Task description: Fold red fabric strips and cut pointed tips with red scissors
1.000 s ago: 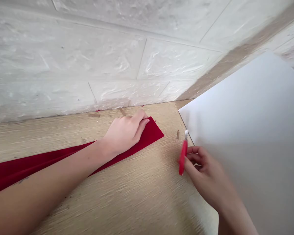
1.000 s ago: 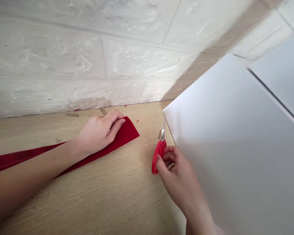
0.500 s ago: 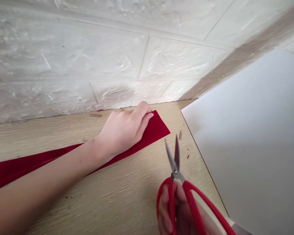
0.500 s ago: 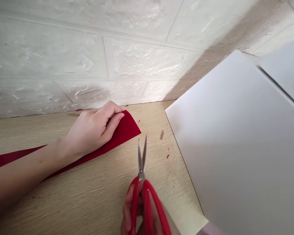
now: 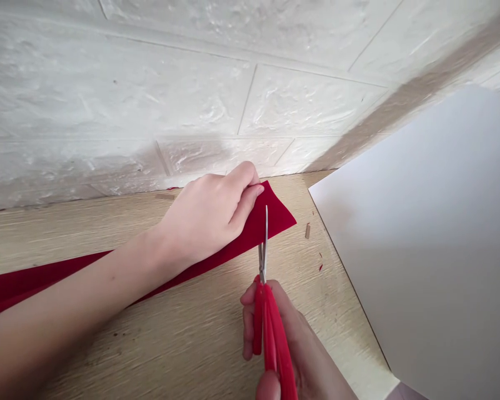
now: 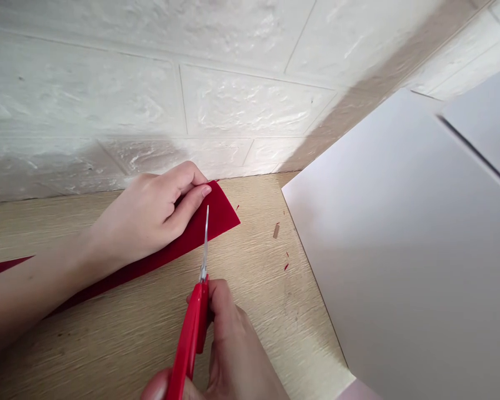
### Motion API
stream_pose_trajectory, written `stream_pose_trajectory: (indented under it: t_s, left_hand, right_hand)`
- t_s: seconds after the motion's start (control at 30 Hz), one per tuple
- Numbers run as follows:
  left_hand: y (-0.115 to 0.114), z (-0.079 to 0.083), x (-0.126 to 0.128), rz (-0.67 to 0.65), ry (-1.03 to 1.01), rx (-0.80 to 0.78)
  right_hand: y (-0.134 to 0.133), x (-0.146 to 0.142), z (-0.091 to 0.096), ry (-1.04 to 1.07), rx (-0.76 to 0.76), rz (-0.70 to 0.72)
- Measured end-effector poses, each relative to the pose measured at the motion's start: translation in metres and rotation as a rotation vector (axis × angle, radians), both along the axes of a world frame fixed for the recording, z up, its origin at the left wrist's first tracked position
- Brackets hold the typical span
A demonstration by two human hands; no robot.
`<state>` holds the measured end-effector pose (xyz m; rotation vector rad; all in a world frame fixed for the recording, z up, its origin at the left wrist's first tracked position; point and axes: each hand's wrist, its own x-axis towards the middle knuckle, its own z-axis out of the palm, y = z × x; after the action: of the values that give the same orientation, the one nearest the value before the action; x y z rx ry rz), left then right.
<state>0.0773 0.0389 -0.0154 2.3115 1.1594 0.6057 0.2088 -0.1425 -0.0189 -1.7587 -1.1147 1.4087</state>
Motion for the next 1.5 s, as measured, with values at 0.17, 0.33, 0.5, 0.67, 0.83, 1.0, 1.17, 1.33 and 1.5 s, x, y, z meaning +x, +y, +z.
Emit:
stream_pose_trajectory:
  t_s: [0.17, 0.33, 0.5, 0.67, 0.83, 1.0, 1.17, 1.33, 1.5]
  left_hand:
    - [0.003, 0.002, -0.002, 0.004, -0.037, 0.012]
    - [0.006, 0.003, -0.003, 0.019, -0.05, -0.044]
    - [0.008, 0.003, -0.003, 0.041, -0.048, -0.057]
    - [0.009, 0.003, -0.004, 0.029, -0.065, -0.069]
    - [0.011, 0.003, -0.004, 0.03, -0.084, -0.073]
    - [0.013, 0.004, -0.004, 0.025, -0.121, -0.092]
    - [0.013, 0.005, -0.005, 0.034, -0.12, -0.122]
    - [0.013, 0.006, -0.005, 0.041, -0.116, -0.143]
    - [0.014, 0.005, -0.005, 0.037, -0.113, -0.133]
  right_hand:
    - [0.012, -0.009, 0.019, 0.042, -0.081, -0.035]
    - [0.019, -0.015, 0.023, 0.124, -0.187, -0.092]
    - [0.023, -0.015, 0.024, 0.148, -0.18, -0.093]
    - [0.023, -0.015, 0.024, 0.087, -0.133, -0.118]
    - [0.021, -0.016, 0.019, 0.043, -0.12, -0.137]
    - [0.02, -0.017, 0.014, 0.05, -0.114, -0.153]
    - [0.023, -0.015, 0.01, 0.156, -0.094, -0.12]
    - [0.026, -0.015, 0.005, 0.209, -0.081, -0.112]
    - [0.026, -0.015, 0.001, 0.234, -0.094, -0.121]
